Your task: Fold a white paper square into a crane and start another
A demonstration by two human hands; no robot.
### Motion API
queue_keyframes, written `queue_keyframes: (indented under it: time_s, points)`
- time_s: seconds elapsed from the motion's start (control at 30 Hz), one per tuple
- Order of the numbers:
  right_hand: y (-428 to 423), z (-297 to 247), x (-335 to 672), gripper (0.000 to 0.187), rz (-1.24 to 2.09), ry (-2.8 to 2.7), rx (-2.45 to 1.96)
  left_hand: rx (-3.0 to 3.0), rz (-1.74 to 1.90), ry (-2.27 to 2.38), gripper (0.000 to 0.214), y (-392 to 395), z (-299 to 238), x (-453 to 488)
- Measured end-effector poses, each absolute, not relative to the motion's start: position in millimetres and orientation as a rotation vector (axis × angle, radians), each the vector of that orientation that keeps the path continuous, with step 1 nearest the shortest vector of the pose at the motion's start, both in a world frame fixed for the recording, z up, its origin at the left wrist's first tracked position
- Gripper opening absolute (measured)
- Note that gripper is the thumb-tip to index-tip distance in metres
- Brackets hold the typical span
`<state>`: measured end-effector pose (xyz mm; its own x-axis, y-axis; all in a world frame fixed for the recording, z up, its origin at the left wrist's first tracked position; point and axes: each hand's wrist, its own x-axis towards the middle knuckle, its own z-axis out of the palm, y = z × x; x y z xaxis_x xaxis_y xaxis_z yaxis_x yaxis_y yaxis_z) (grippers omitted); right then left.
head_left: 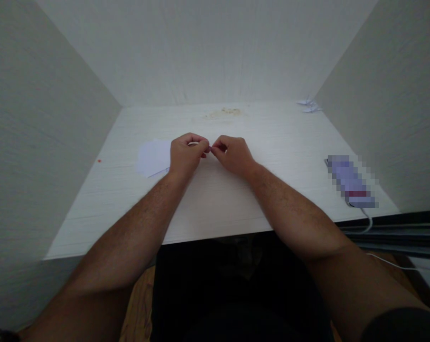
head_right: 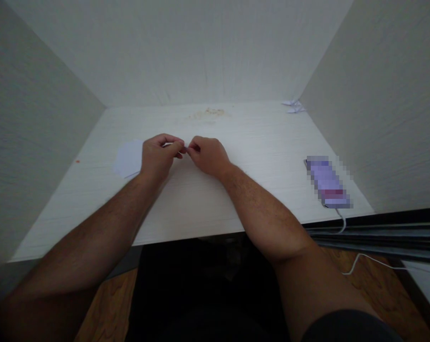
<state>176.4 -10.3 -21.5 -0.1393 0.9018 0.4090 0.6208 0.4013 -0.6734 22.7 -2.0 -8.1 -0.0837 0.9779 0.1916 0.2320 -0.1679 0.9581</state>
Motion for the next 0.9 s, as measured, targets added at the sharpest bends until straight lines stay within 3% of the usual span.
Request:
queue_keyframes:
  time_s: [0.33, 0.53, 0.9]
  points:
    - [-11, -19, 176, 0.015, 0.496, -1.805, -1.283, 1.62, 1.152, 1.29, 0.005, 1, -8, 15]
    - [-12, -13, 175, 0.036, 0.498, -1.875, -1.312, 1.532, 1.252, 1.324, 0.006, 3, -7, 16]
    - [-8, -7, 192, 0.022, 0.788, -1.922, -1.257, 1.394, 1.298, 1.326, 0.007, 11, -6, 7]
